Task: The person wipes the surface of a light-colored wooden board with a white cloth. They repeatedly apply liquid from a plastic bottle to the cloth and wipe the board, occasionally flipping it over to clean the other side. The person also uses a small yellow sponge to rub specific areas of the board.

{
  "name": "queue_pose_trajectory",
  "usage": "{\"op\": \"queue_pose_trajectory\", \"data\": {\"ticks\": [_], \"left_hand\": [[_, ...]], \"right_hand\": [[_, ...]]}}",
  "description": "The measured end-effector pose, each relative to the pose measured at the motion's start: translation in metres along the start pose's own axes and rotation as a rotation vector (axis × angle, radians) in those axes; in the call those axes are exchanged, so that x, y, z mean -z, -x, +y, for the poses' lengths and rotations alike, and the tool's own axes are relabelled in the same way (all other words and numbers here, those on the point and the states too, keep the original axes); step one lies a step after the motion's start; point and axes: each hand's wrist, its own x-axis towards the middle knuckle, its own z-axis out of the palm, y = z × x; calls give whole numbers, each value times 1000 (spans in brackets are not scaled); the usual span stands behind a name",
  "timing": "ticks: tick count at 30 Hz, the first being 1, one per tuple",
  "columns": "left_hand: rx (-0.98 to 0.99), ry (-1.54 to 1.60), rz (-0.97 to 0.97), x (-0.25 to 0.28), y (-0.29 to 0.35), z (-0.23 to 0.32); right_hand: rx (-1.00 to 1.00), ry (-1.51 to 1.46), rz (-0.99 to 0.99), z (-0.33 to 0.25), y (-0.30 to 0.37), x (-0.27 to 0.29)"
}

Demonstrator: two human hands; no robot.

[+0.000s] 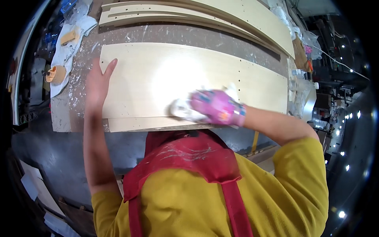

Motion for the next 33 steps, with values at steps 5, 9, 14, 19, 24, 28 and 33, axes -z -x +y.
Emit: {"op": "queue_pose_trajectory", "data": {"ticks": [5,9,14,19,24,28,33], "left_hand": [[16,30,-28,-2,-2,-1],[37,12,-33,-4,-2,-2],[-19,-4,29,-4,-1,-4],[5,13,-4,-6,-2,-5],[-27,6,19,-2,0,-2],[-23,78,11,-4,-1,-5],[-39,-48,90,-10,-3,-12]], "right_hand": [[-287,64,-37,-6,28,13],[-185,-211,199,-9,-48,9],[-408,58,15,-18,-40,19],[-180,123,227,-19,-62,14],[-217,149,292,3,-31,-3],[-744,284,107,11,85,8],[-546,-265,161,-9,18,-2]]}}
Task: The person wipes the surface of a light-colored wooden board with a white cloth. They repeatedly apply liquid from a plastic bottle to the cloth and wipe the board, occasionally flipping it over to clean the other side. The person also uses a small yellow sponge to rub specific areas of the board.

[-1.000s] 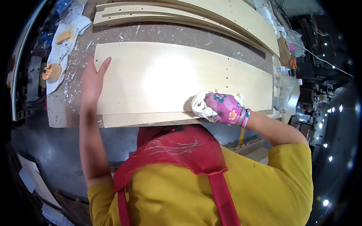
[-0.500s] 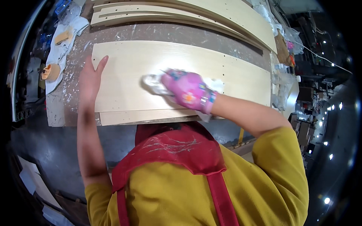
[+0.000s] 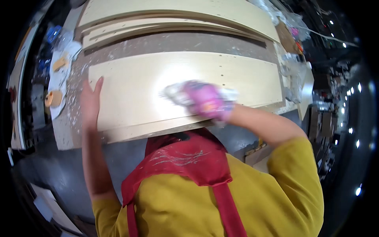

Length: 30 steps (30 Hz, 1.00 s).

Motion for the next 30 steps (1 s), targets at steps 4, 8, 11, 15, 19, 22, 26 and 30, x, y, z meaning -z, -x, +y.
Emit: {"op": "queue_pose_trajectory", "data": {"ticks": [4,8,11,15,19,22,26,30], "left_hand": [[-77,10,39,-4,-3,-2],[-142,184,-3,-2,-5,0],[-94,189,-7,-2,-3,-1],[-110,68,25,-1,-4,-7],[69,296,-144,8,-25,-19],[234,613,-301,13,-47,-32],[242,537,-136,1,-57,-39],[182,558,117,0,-42,-20]], "right_hand": [[528,4,135,-96,-94,-68],[560,-61,176,-94,-94,-67],[133,-13,450,5,-38,-17],[-735,355,759,194,82,59],[-984,162,860,327,190,99],[-950,-392,1064,377,222,109],[-1079,-310,1209,409,221,121],[-1055,-374,1132,419,215,135]]}}
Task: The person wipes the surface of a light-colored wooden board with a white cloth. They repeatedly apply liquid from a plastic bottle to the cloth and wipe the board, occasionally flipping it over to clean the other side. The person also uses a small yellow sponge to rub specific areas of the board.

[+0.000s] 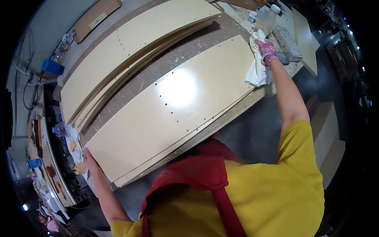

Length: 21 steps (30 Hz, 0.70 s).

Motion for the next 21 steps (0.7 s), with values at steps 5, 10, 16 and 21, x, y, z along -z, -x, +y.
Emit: {"op": "queue_pose_trajectory", "data": {"ticks": [5,10,16,21], "left_hand": [[30,508,155,11,33,57],[87,752,274,29,53,98],[-19,962,40,31,41,94],[15,908,-8,38,17,90]], "right_hand": [[-407,-810,-504,-6,-1,30],[-169,-1071,-322,10,-31,71],[415,-229,-68,31,-70,71],[331,-478,-25,11,-29,58]]}}
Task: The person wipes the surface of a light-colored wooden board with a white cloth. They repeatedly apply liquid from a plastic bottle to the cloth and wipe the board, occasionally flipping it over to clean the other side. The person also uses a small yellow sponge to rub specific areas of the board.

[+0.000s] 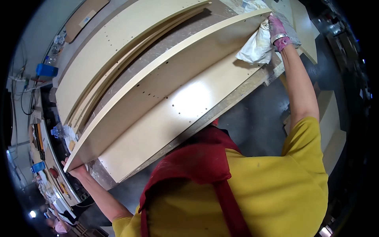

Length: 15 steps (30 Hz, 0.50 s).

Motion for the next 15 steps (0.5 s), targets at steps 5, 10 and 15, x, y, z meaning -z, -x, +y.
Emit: {"op": "queue_pose_trajectory", "data": {"ticks": [5,10,15], "left_hand": [[153,-17,-206,15,-3,10],[-115,-82,102,-8,-32,-14],[-110,-270,41,-51,-46,-47]], "right_hand": [[-292,-387,30,-18,7,-12],[-494,-297,80,-11,-27,-40],[-397,67,107,-27,-37,-90]]}}
